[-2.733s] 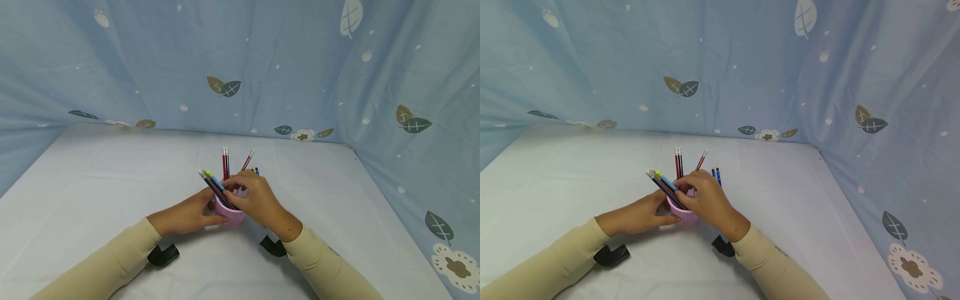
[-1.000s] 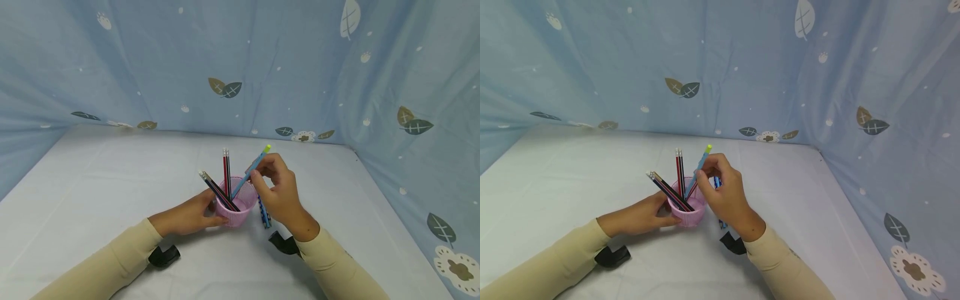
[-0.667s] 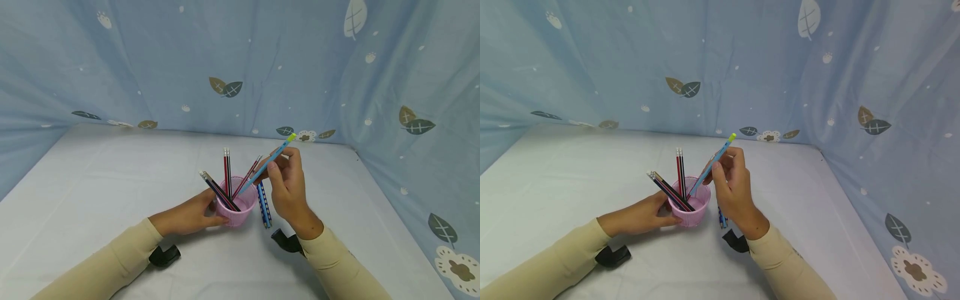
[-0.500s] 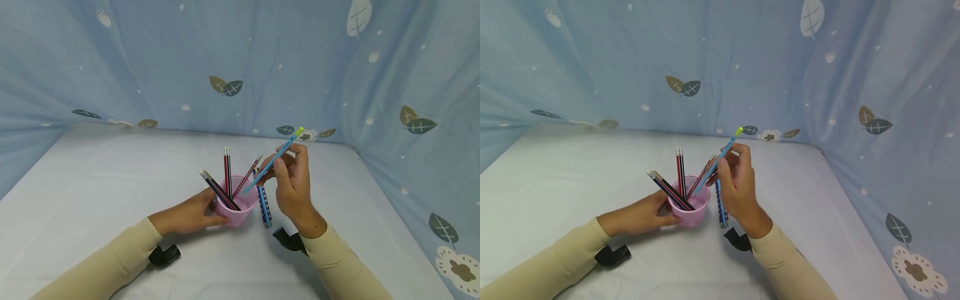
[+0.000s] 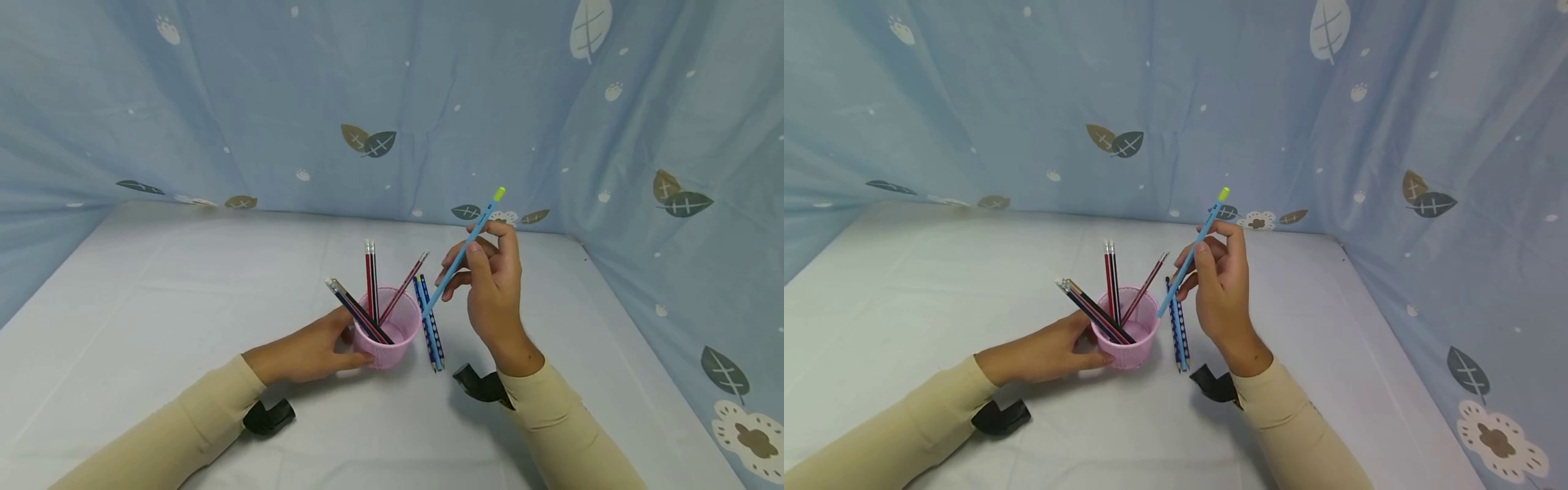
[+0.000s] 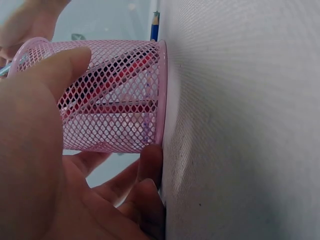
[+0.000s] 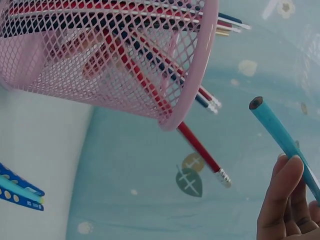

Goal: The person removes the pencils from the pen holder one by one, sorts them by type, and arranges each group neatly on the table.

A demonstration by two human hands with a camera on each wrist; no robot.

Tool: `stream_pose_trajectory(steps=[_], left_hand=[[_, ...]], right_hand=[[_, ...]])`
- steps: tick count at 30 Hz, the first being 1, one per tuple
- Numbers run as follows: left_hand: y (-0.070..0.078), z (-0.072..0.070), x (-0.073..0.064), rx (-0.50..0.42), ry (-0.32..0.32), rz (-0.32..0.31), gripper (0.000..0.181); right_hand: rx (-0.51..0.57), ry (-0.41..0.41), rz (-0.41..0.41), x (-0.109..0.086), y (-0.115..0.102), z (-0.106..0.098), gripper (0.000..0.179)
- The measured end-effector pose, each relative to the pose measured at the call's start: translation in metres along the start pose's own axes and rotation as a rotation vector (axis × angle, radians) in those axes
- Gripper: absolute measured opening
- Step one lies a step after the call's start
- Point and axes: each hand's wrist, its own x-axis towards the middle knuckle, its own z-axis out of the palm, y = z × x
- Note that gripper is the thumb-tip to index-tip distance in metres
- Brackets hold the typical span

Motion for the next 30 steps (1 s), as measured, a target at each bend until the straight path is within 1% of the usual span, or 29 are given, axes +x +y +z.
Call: stream_pose_trajectory(steps=[4,8,10,14,17,19,22,24,26,30], left_hand=[[0.0,0.0,0.0,0.012,-0.001,-0.007,0.066],[0.001,-0.002,0.0,0.019,0.004,0.004,0.064],[0.001,-0.002,0.0,0.018,0.006,0.014,0.063],[0.0,0.0,0.0,0.007,0.004,0.013,0.061],[0.0,0.001,0.0,-0.001,0.008,0.009,0.061],[0.0,0.002,0.0,-0.007,0.017,0.009,0.061],[0.001,0.004,0.0,-0.039,0.024,-0.003,0.066],[0.001,0.005,0.0,-0.049,0.031,-0.003,0.069],[0.002,0.005,0.0,-0.067,0.038,-0.021,0.073],[0.004,0.005,0.0,-0.069,0.058,-0.035,0.071]], right_hand=[[0.004,0.025,0.031,0.002,0.003,-0.002,0.018],[0.024,0.035,0.065,0.006,0.008,-0.005,0.017],[0.018,0.038,0.094,0.007,0.011,-0.006,0.017],[-0.007,0.043,0.166,0.007,0.015,-0.007,0.022],[-0.024,0.045,0.201,0.007,0.02,-0.008,0.025],[-0.036,0.049,0.214,0.007,0.023,-0.01,0.022],[-0.057,0.053,0.227,0.006,0.027,-0.011,0.017],[-0.07,0.052,0.24,0.005,0.03,-0.012,0.017],[-0.078,0.051,0.247,0.005,0.032,-0.013,0.017],[-0.092,0.052,0.254,0.006,0.035,-0.015,0.019]])
